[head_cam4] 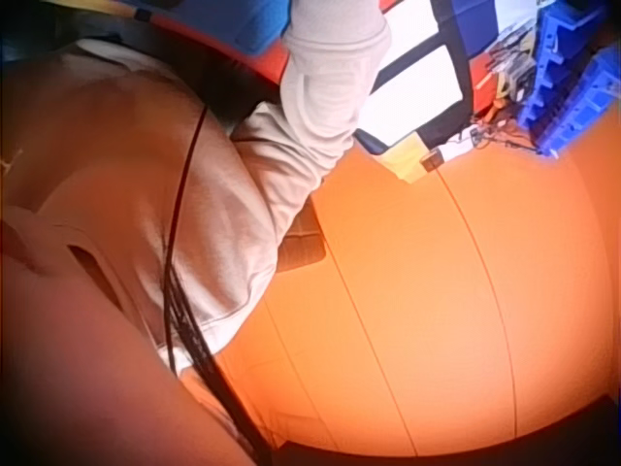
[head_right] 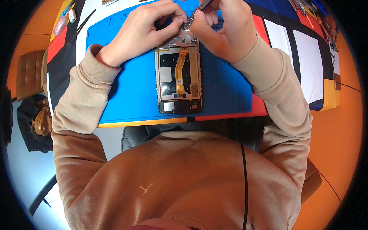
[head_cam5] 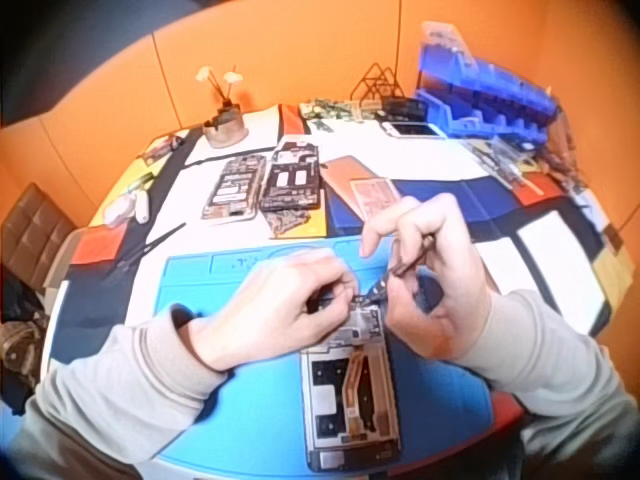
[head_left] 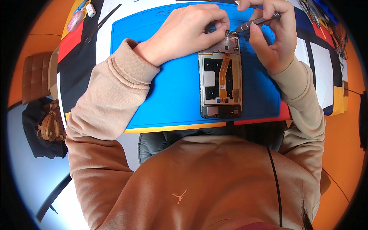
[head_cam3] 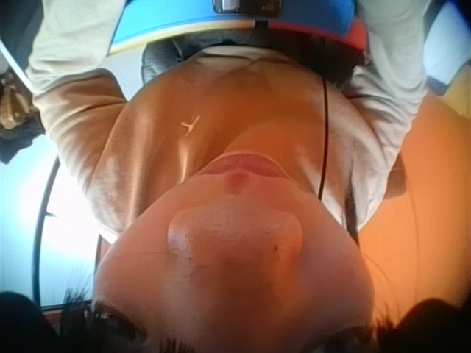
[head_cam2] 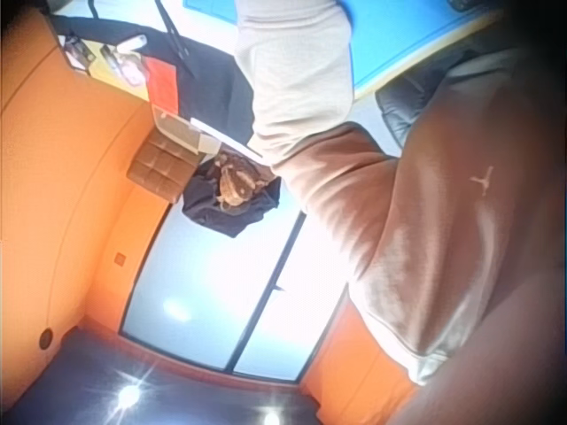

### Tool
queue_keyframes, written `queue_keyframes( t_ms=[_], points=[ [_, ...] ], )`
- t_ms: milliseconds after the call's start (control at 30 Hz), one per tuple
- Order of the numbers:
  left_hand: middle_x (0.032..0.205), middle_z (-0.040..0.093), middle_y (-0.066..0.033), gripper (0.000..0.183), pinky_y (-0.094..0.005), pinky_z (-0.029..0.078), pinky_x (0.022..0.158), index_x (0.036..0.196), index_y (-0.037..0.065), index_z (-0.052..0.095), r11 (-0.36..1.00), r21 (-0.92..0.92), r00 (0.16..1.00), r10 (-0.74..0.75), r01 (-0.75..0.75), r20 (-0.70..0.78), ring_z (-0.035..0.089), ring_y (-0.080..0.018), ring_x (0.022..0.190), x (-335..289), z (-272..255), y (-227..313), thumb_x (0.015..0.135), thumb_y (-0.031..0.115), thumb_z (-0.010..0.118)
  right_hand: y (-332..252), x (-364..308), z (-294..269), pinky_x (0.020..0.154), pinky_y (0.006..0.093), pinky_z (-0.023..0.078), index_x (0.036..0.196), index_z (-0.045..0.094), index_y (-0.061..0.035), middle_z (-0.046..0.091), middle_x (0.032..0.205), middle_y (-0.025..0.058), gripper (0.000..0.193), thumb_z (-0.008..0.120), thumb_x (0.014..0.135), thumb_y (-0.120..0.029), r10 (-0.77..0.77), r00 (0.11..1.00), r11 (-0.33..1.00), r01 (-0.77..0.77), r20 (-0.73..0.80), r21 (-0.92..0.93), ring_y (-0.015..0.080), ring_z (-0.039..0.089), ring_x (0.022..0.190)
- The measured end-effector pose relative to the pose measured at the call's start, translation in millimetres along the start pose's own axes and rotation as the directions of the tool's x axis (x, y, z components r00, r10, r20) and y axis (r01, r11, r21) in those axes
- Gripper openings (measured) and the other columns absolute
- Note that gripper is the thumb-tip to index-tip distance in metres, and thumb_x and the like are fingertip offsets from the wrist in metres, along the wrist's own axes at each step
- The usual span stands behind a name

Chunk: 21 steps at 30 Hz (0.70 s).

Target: The person uses a screwdriver and tweezers to remove screws and small components from a disassembled mobile phone placed on a blue mat. The person repeatedly adjusts the phone's position and manipulates internal parts with precision tools.

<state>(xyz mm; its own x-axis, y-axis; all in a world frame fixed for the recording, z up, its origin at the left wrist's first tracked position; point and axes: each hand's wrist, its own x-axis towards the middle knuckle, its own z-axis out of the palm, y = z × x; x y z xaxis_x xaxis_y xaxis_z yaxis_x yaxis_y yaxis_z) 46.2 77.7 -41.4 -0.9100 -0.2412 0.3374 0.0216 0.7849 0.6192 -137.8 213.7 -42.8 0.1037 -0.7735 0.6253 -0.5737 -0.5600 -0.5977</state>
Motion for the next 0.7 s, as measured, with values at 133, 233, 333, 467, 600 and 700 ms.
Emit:
queue_keyframes(
  t_ms=[133,233,333,467,600,700],
  points=[
    [0.086,0.065,-0.0159,0.012,-0.0409,0.053,0.072,0.095,0.003,0.066,1.0,-0.005,1.0,-0.004,0.004,0.006,0.066,-0.0349,0.081,0,0,0,0.089,0.014,0.066,6,-4,12,0.075,0.0204,0.04,0.108,0.033,-0.0082,0.053,0.116,0.0153,0.036,0.051,0.085,0.013,0.199,0.953,0.976,-0.172,-0.227,0.133,0.0059,0.042,0.079],
    [0.087,0.065,-0.0155,0.012,-0.0406,0.053,0.072,0.095,0.003,0.066,1.0,-0.006,1.0,-0.013,0.013,0.009,0.066,-0.0346,0.081,0,0,0,0.089,0.014,0.066,9,-5,13,0.075,0.0203,0.04,0.109,0.033,-0.0086,0.053,0.116,0.015,0.037,0.05,0.085,0.013,0.407,0.869,0.898,-0.322,-0.282,0.301,0.0057,0.042,0.079],
    [0.086,0.065,-0.0151,0.012,-0.0401,0.053,0.072,0.094,0.003,0.066,1.0,-0.009,1.0,-0.019,0.019,0.014,0.066,-0.0338,0.081,1,0,0,0.089,0.014,0.066,5,-5,6,0.076,0.0202,0.039,0.109,0.033,-0.009,0.053,0.116,0.0145,0.037,0.05,0.085,0.013,0.068,0.994,0.995,-0.061,-0.091,0.073,0.0056,0.041,0.079],
    [0.086,0.065,-0.0148,0.014,-0.04,0.053,0.072,0.095,0.003,0.066,1.0,0.001,1.0,0.005,-0.005,0.029,0.066,-0.0331,0.081,0,-2,-1,0.088,0.016,0.067,1,-3,4,0.075,0.0198,0.039,0.109,0.034,-0.0093,0.054,0.115,0.0139,0.036,0.051,0.085,0.012,0.08,0.995,0.995,-0.076,-0.064,0.063,0.0051,0.04,0.078],
    [0.087,0.065,-0.0151,0.017,-0.0406,0.053,0.073,0.096,0.003,0.067,1.0,0.013,0.999,0.02,-0.021,0.029,0.065,-0.0336,0.081,0,0,-3,0.087,0.017,0.068,3,-3,5,0.075,0.0197,0.038,0.109,0.034,-0.0093,0.054,0.114,0.0136,0.035,0.05,0.085,0.011,0.052,0.996,0.997,-0.047,-0.076,0.063,0.0047,0.039,0.078],
    [0.087,0.064,-0.0158,0.016,-0.0409,0.053,0.073,0.096,0.003,0.067,0.999,-0.032,0.999,0.008,-0.007,0.034,0.065,-0.0341,0.081,2,1,-6,0.087,0.016,0.067,5,-2,5,0.074,0.0198,0.038,0.108,0.034,-0.0092,0.054,0.114,0.0137,0.035,0.05,0.085,0.011,-0.003,0.995,0.995,0.013,-0.101,0.099,0.0047,0.039,0.078]
  ],
)
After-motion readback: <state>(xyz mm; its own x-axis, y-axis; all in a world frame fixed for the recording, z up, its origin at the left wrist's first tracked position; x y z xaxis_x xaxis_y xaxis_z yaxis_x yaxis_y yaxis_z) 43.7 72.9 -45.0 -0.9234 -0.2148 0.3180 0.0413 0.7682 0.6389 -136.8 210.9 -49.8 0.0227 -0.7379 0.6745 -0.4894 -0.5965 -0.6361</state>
